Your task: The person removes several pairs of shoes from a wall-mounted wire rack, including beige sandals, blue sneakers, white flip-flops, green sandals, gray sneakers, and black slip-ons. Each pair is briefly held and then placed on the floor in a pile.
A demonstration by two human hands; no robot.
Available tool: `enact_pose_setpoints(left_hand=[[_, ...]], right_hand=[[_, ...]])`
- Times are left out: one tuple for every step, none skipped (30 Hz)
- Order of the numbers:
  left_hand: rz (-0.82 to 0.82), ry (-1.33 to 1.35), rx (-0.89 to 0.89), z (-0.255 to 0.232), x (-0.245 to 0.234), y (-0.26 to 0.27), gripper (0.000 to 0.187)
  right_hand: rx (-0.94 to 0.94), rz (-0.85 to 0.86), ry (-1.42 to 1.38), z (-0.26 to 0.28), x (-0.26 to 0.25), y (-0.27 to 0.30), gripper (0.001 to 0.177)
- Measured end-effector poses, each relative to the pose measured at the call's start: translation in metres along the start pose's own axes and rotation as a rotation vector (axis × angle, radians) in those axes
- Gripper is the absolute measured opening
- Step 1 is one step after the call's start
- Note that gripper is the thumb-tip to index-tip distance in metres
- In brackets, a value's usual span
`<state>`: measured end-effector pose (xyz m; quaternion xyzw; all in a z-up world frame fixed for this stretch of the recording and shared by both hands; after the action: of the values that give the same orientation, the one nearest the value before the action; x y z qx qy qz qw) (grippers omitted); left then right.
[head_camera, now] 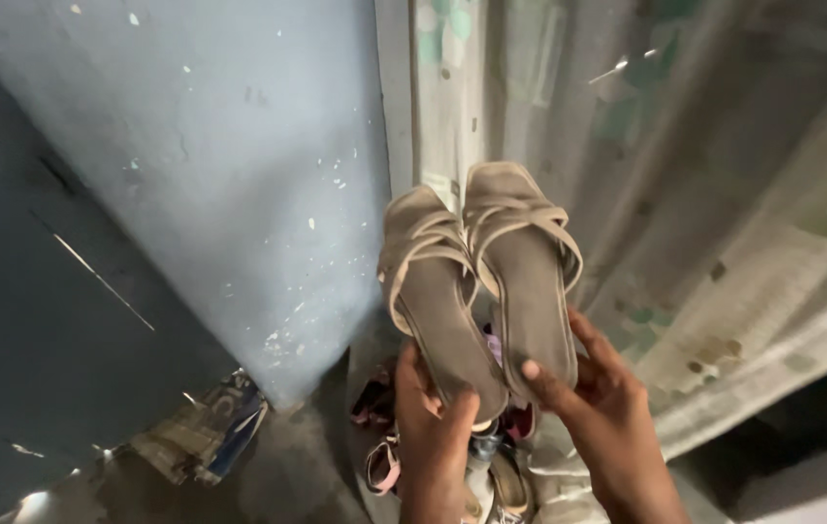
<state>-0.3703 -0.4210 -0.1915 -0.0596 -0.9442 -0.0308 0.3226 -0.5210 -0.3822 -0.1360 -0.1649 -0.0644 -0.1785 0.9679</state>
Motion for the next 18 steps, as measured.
enact_pose_setpoints(left_hand=[[-0.001,-0.004,-0.008,0.008,-0.005,-0.007,0.08],[-0.002,-0.009,-0.016,0.017,-0.01,-0.014,0.08],[-0.002,-0.013,-0.026,0.026,-0.017,-0.021,0.08],[-0.052,-0.045,-0.089,0.038,-0.028,-0.028,0.083],[-0.096,-0.075,-0.147,0.05,-0.039,-0.039,0.086],[-0.14,-0.105,-0.204,0.063,-0.05,-0.05,0.09],[-0.113,-0.119,-0.166,0.075,-0.06,-0.057,0.089],[-0.086,-0.133,-0.128,0.088,-0.071,-0.064,0.088],[-0.057,-0.151,-0.084,0.1,-0.082,-0.074,0.087],[-0.077,-0.142,-0.095,0.114,-0.093,-0.083,0.087],[-0.099,-0.134,-0.108,0.127,-0.103,-0.091,0.088],[-0.12,-0.126,-0.121,0.139,-0.113,-0.097,0.088],[-0.107,-0.138,-0.125,0.149,-0.123,-0.1,0.088],[-0.093,-0.149,-0.128,0.156,-0.133,-0.103,0.088],[-0.079,-0.157,-0.131,0.165,-0.141,-0.106,0.088],[-0.113,-0.151,-0.17,0.175,-0.15,-0.112,0.088],[-0.149,-0.144,-0.208,0.185,-0.158,-0.118,0.089],[-0.186,-0.136,-0.246,0.196,-0.166,-0.123,0.09]], right_hand=[[0.024,-0.008,0.001,-0.012,-0.002,-0.004,0.078],[0.048,-0.015,0.002,-0.026,-0.003,-0.008,0.078],[0.072,-0.025,0.003,-0.04,-0.005,-0.012,0.077],[0.102,-0.049,0.032,-0.056,-0.007,-0.014,0.078],[0.124,-0.073,0.06,-0.073,-0.009,-0.019,0.078],[0.145,-0.097,0.089,-0.092,-0.011,-0.023,0.079],[0.137,-0.072,0.074,-0.11,-0.014,-0.024,0.082],[0.13,-0.047,0.06,-0.129,-0.016,-0.025,0.085],[0.118,-0.022,0.04,-0.147,-0.018,-0.03,0.088],[0.126,-0.044,0.047,-0.165,-0.021,-0.034,0.085],[0.138,-0.068,0.055,-0.182,-0.022,-0.035,0.083],[0.15,-0.091,0.062,-0.197,-0.023,-0.037,0.081],[0.189,-0.093,0.065,-0.212,-0.024,-0.038,0.081],[0.228,-0.095,0.069,-0.226,-0.024,-0.038,0.082],[0.266,-0.096,0.075,-0.241,-0.027,-0.038,0.083],[0.293,-0.11,0.071,-0.256,-0.028,-0.038,0.08],[0.321,-0.121,0.067,-0.272,-0.03,-0.038,0.078],[0.349,-0.133,0.063,-0.287,-0.032,-0.038,0.075]])
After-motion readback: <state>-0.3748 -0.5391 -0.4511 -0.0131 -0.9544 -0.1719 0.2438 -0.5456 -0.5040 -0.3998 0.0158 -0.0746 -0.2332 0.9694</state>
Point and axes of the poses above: each hand's wrist, its own y-axis away from the middle knuckle, its own x-axis out of the palm, z = x × y, the point moved 3 cm from there along -y, towards the middle knuckle, and after that the axes turned 11 degrees about -x, right-handed, at the moved point
